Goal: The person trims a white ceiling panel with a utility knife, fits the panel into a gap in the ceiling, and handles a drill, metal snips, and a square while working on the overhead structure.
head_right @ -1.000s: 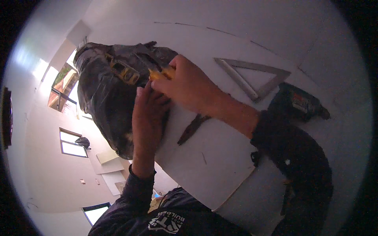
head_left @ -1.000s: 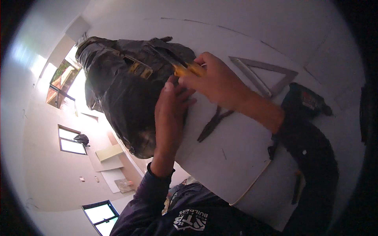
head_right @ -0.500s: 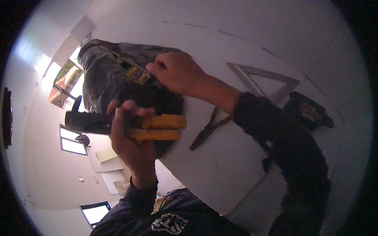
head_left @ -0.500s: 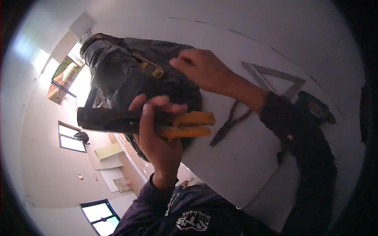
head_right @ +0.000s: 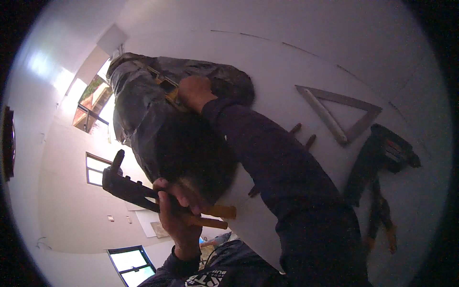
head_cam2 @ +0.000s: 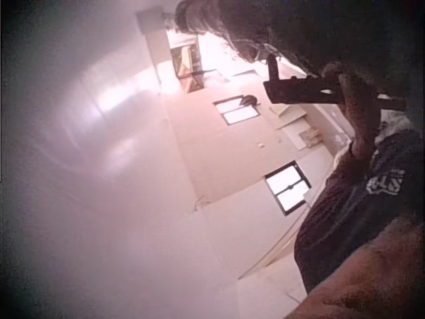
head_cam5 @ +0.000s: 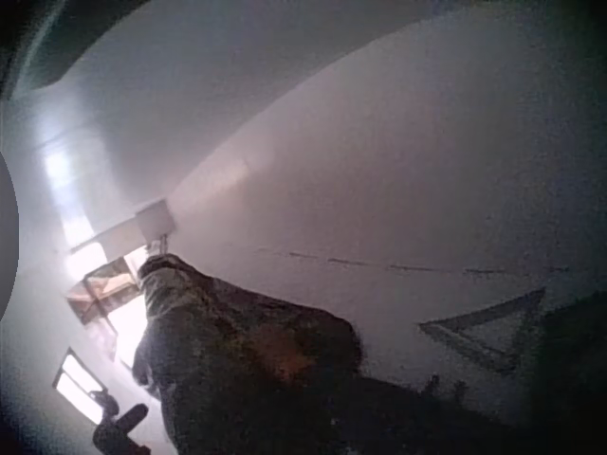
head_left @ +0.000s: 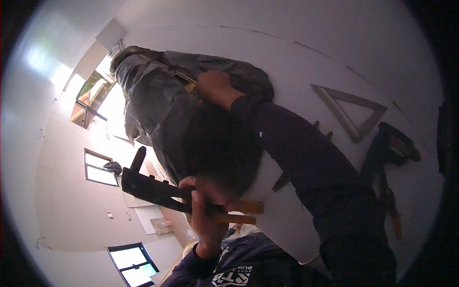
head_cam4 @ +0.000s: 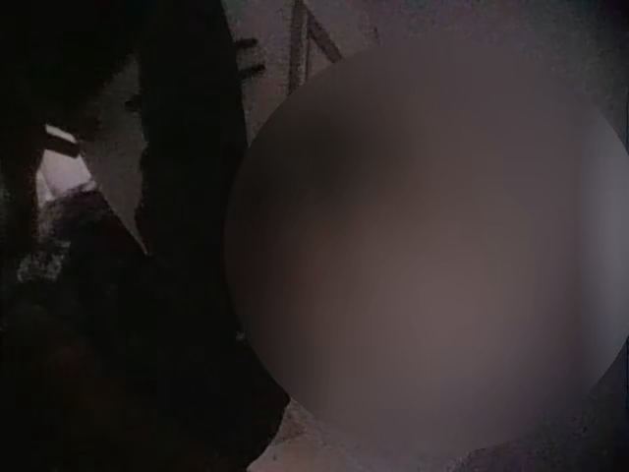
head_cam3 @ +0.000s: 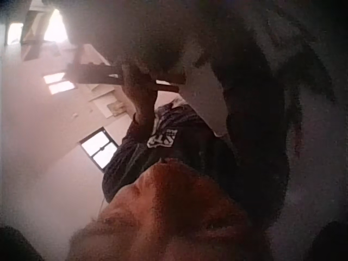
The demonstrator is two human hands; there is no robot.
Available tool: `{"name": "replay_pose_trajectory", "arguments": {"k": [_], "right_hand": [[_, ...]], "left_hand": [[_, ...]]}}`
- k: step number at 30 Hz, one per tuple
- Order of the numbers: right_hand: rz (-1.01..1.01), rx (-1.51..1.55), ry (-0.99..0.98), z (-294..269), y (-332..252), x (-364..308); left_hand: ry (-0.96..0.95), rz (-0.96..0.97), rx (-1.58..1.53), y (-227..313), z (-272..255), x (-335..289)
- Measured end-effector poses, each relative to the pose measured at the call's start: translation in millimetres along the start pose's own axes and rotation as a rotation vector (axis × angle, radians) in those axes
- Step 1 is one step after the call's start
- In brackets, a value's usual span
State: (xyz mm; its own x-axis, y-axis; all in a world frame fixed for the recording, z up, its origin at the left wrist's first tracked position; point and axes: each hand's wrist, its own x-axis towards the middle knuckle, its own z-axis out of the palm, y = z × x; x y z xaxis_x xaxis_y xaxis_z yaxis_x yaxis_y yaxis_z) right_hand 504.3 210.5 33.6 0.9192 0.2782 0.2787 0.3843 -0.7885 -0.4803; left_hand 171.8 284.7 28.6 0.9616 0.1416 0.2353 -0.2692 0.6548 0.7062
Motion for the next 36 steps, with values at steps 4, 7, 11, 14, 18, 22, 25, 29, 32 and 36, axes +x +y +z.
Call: {"name": "replay_pose_trajectory", "arguments": {"k": [4,7,11,14,18,22,25,29,32,36], "right_hand": [[-0.085,-0.008,0.065,-9.5,-9.1,8.4],[-0.158,-0.021,0.081,11.2,5.8,17.9],[-0.132,0.046,-0.005,27.6,1.3,12.1],[-0.118,0.015,0.032,28.2,-3.3,12.8],[-0.13,-0.058,0.046,12.5,-23.5,4.6],[0.03,0.086,-0.041,-20.8,-11.1,28.4],[-0.013,0.215,-0.118,-38.0,37.1,64.1],[-0.089,0.402,-0.138,-69.5,17.1,27.6],[0.17,0.598,0.012,-108.5,29.7,-13.3],[0.114,0.515,0.044,-152.8,37.5,-49.3]], "left_hand": [[-0.018,0.005,0.076,2.9,-11.2,-6.2],[0.002,-0.035,0.046,-4.7,0.9,-3.9],[0.004,-0.031,0.159,-6.8,1.6,-6.2],[-0.018,-0.088,0.085,-4.7,0.9,-11.6],[-0.014,-0.094,0.144,0.8,-6.9,-15.5],[0.011,-0.106,0.188,3.3,-6.0,-13.8],[0.024,-0.166,0.233,-0.8,-2.4,-11.1],[0.069,-0.114,0.17,7.3,-9.3,-11.3],[0.026,-0.128,0.161,4.2,-1.3,-1.8],[0.003,-0.068,0.186,6.6,6.1,9.2]]}}
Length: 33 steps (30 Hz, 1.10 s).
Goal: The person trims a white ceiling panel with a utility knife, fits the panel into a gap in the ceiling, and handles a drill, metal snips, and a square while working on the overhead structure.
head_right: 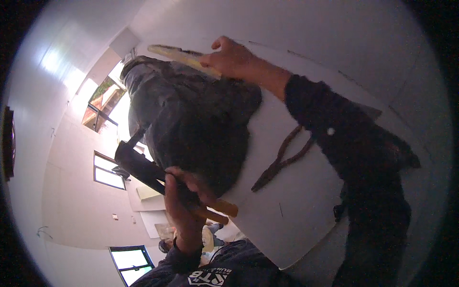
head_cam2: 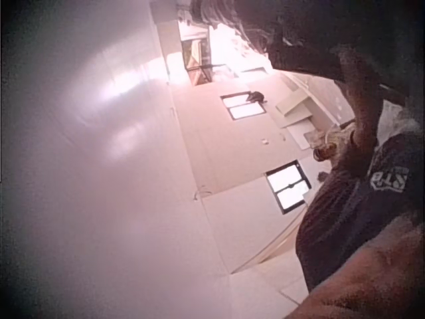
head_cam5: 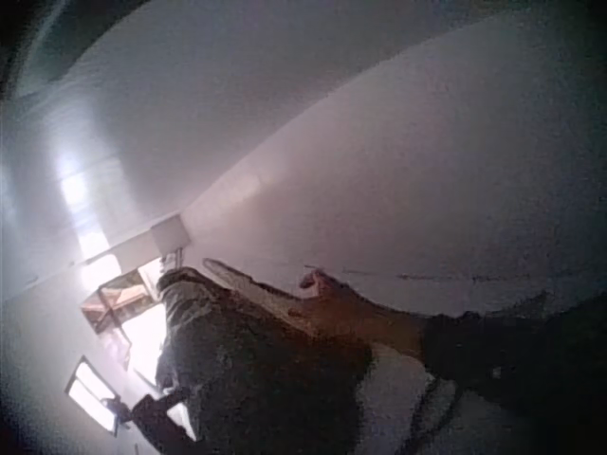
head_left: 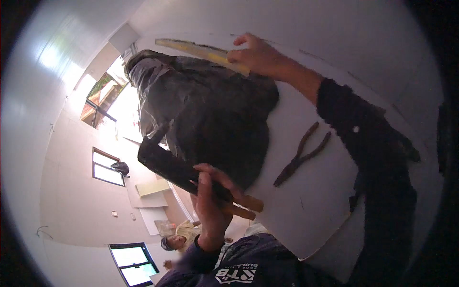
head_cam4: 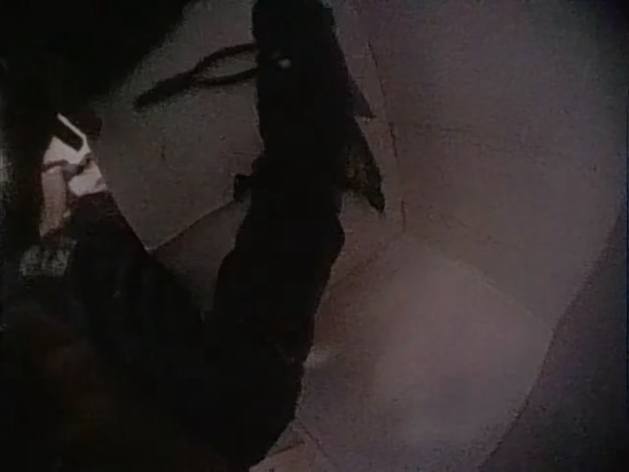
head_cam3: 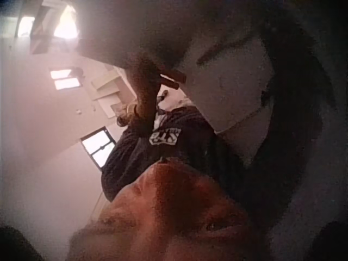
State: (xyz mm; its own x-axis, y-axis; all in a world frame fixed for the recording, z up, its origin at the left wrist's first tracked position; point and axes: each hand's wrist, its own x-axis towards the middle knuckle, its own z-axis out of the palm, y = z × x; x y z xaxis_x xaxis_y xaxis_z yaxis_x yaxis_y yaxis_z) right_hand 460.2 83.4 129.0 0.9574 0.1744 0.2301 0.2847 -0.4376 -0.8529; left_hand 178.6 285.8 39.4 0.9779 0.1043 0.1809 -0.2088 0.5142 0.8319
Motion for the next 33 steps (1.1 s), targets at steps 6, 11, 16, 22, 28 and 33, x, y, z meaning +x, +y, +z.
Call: {"name": "replay_pose_trajectory", "arguments": {"k": [6,11,16,22,28,33], "right_hand": [[-0.189,0.006,-0.034,-58.9,-51.7,-88.7],[-0.398,0.148,-0.204,-47.5,-88.4,-160.4],[-0.474,0.198,-0.35,-6.7,-113.1,-205.2],[-0.506,0.184,-0.417,33.1,-114.8,-230.4],[-0.417,0.087,-0.401,75.5,-120.0,-243.8],[-0.292,0.066,-0.619,72.0,-153.4,-226.1]], "left_hand": [[0.058,0.079,-0.334,31.4,16.4,14.4],[0.109,0.175,-0.258,63.4,1.2,20.0],[0.457,0.204,-0.123,68.4,-5.2,5.6],[0.424,0.245,-0.036,56.5,-42.4,-21.1],[0.509,0.186,0.074,72.7,-31.5,-28.9],[0.641,0.162,0.297,92.8,-31.2,-25.0]]}}
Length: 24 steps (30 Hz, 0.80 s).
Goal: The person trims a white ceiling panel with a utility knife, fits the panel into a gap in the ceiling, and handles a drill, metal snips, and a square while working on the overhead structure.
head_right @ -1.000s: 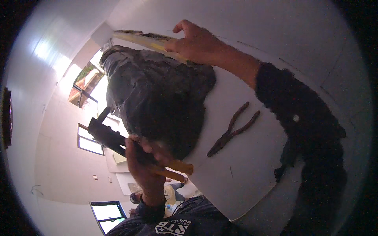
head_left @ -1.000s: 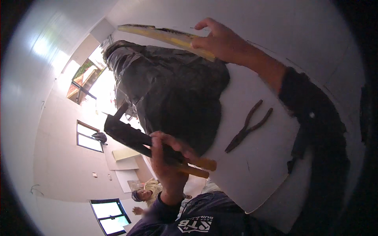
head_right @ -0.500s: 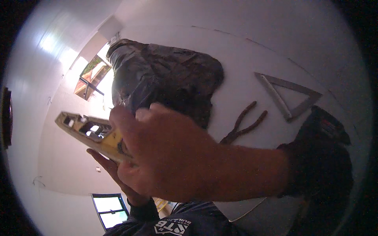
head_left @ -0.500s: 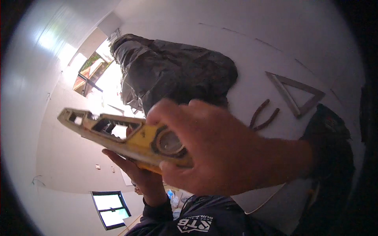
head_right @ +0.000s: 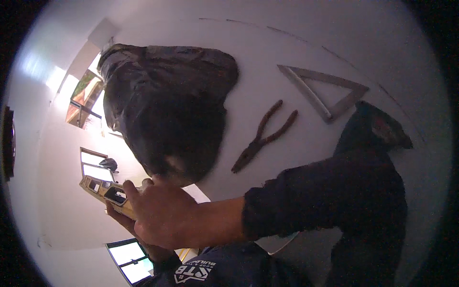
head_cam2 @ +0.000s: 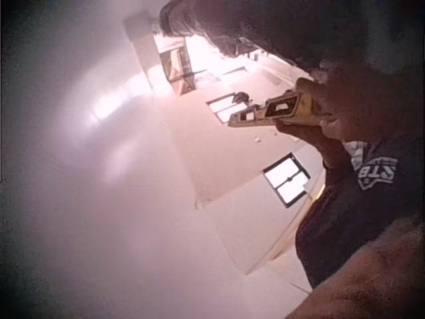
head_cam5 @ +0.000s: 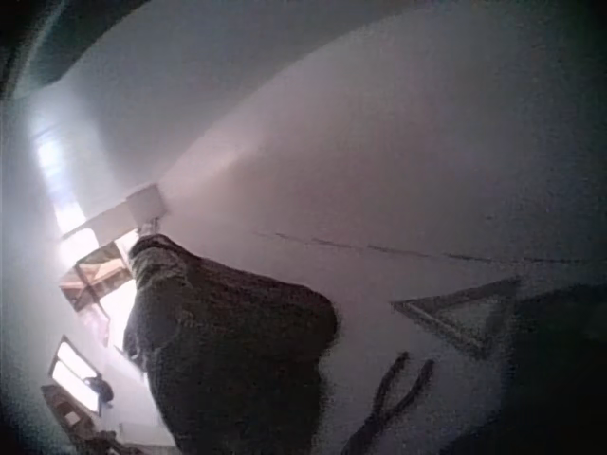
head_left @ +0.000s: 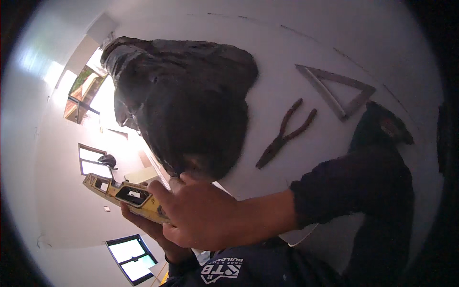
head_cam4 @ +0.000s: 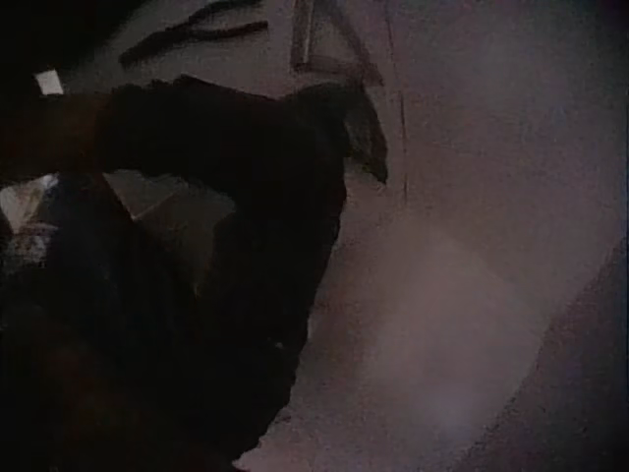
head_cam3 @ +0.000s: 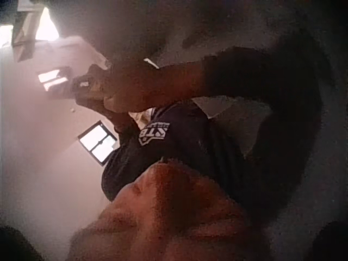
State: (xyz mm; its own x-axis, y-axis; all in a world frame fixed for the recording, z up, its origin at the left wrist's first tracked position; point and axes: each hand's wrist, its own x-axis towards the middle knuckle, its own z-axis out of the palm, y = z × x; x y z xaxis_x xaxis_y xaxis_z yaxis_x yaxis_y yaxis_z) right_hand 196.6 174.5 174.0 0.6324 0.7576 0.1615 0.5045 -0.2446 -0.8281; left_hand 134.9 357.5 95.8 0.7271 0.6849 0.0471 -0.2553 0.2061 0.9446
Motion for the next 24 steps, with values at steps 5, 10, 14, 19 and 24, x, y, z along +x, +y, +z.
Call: {"name": "replay_pose_trajectory", "arguments": {"k": [5,10,14,19,24], "right_hand": [[0.008,-0.015,-0.053,32.8,-1.2,0.0],[-0.05,-0.016,-0.072,17.5,-2.9,-10.0],[-0.16,-0.154,-0.481,-37.9,-7.5,-22.9],[-0.206,-0.387,-0.385,-98.5,11.6,-48.9],[0.14,-0.546,-0.14,-127.6,-13.8,-54.6]], "left_hand": [[-0.088,-0.26,-0.335,-5.3,-58.5,27.1],[-0.146,-0.317,-0.357,-22.4,-76.7,32.8],[-0.196,-0.506,-0.436,-104.0,-147.8,44.8],[-0.249,-0.731,-0.502,-182.2,-173.5,38.2],[-0.009,-0.643,-0.517,-266.6,-228.5,47.5]]}}
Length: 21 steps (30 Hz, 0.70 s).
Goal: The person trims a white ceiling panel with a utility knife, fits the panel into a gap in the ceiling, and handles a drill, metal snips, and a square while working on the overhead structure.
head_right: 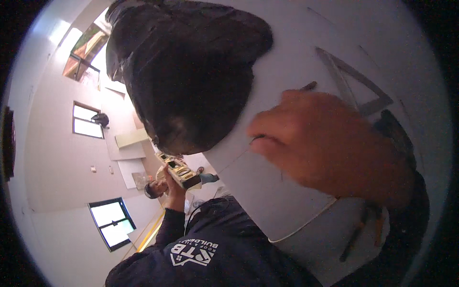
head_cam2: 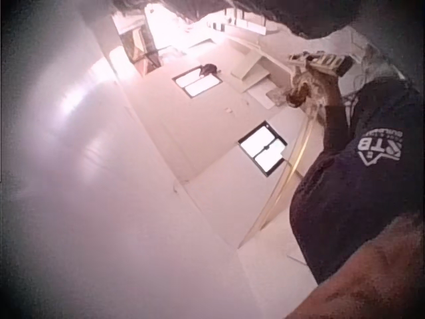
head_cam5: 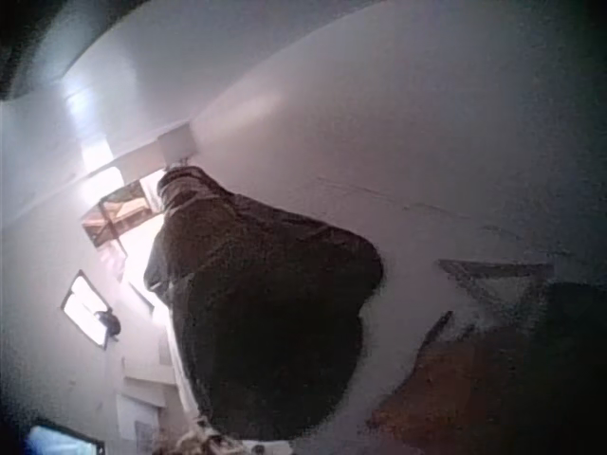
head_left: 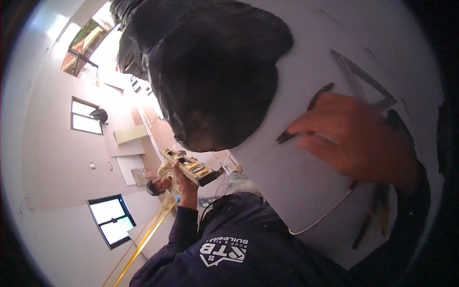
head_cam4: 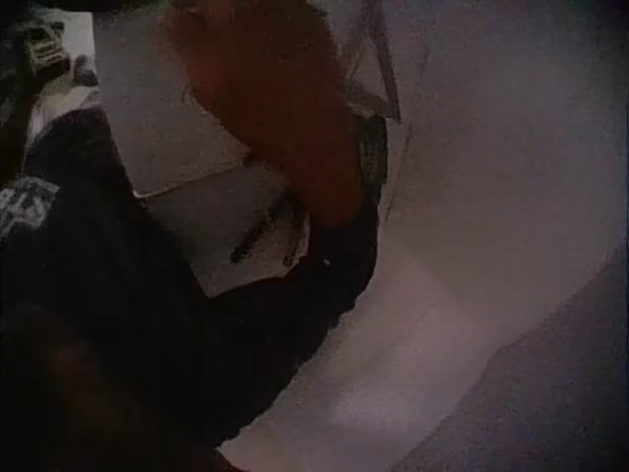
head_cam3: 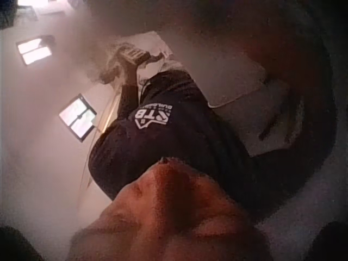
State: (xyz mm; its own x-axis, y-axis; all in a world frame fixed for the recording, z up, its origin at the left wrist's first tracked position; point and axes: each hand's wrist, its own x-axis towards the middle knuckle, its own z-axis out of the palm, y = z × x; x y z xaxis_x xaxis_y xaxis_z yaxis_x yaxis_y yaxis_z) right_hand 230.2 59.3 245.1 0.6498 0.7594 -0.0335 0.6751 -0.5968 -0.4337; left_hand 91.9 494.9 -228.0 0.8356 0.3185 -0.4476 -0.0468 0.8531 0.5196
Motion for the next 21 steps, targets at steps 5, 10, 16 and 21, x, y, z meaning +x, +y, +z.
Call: {"name": "replay_pose_trajectory", "arguments": {"k": [5,10,16,21], "right_hand": [[0.197,-0.089,0.152,20.5,17.7,-30.0],[0.274,-0.036,0.172,11.8,44.0,-21.2],[0.549,-0.018,0.309,-7.4,53.6,-30.4],[0.454,-0.054,0.358,-20.8,93.2,-52.9]], "left_hand": [[0.059,-0.135,0.055,-28.5,-50.9,66.9],[0.089,-0.245,-0.004,-6.2,-90.0,25.3],[0.24,-0.088,0.197,-10.7,-162.2,36.5],[0.313,-0.073,0.276,-10.6,-170.0,39.7]]}}
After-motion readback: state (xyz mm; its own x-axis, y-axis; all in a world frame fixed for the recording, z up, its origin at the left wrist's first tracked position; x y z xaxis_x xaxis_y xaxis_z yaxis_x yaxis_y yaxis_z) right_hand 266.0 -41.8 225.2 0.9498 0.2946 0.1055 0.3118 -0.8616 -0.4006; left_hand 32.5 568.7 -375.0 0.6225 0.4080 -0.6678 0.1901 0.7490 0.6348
